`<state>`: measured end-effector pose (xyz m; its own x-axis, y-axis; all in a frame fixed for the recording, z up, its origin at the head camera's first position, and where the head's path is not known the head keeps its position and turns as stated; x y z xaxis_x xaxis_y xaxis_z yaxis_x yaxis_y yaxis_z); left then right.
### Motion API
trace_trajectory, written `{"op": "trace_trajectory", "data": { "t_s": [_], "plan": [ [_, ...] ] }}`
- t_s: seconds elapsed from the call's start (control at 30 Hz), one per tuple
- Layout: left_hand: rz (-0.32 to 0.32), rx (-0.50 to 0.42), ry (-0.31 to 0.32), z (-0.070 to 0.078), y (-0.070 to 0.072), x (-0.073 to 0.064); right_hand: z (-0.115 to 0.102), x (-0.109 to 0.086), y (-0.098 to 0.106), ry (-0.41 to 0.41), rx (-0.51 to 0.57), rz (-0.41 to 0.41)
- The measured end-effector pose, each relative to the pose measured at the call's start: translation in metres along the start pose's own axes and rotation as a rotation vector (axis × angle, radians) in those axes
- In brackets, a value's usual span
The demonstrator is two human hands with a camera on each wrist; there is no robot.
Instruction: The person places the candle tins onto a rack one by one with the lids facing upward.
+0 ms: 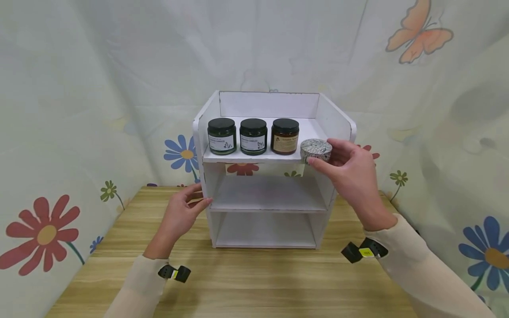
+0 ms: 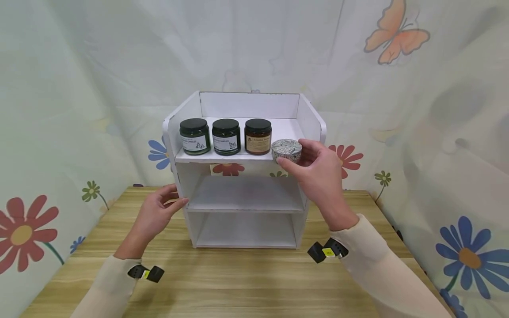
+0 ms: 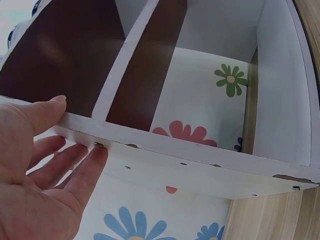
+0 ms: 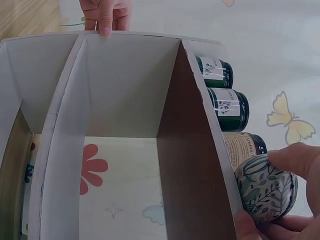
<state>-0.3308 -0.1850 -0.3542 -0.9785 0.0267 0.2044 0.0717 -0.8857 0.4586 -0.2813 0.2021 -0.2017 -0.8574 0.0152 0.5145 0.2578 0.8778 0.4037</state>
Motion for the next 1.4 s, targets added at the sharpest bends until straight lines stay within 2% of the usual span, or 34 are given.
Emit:
{"op": "trace_trajectory", "data": {
  "t_s": [0.23,0.37,0.47,0.67,0.83,0.97,1.4],
  "plan": [
    [0.003,0.003,0.002,0.0,-0.001,0.001,0.0,0.003,-0.001,-0.006,-0.008,-0.027],
    [0.0,0.001,0.002,-0.001,-0.001,0.001,-0.002,0.001,0.0,0.001,0.002,-0.012],
    [-0.003,0.001,0.006,-0.002,-0.002,0.002,-0.006,-0.003,0.003,0.045,-0.039,0.041],
    [-0.003,0.004,0.014,-0.003,-0.002,0.003,-0.016,-0.012,0.007,0.14,-0.187,0.204],
    [-0.005,-0.001,0.016,-0.003,-0.002,0.003,-0.025,-0.011,0.003,0.238,-0.285,0.268],
    [-0.008,0.0,0.021,-0.004,-0.002,0.003,-0.031,-0.007,-0.002,0.291,-0.341,0.28],
    [-0.007,0.013,0.017,-0.004,-0.002,0.004,-0.023,0.005,-0.011,0.271,-0.397,0.225]
  ]
}}
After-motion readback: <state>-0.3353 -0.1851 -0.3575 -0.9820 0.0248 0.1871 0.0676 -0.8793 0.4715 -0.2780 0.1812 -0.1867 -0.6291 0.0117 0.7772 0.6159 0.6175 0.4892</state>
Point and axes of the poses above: each hand's wrist, its own x-axis towards the middle knuckle, its own y-axis out of the back of the hand, z = x × y, the point moved 7 cm from there along x, towards the middle knuckle, and after that the axes turned 5 degrees about y, right-handed, at the moved point
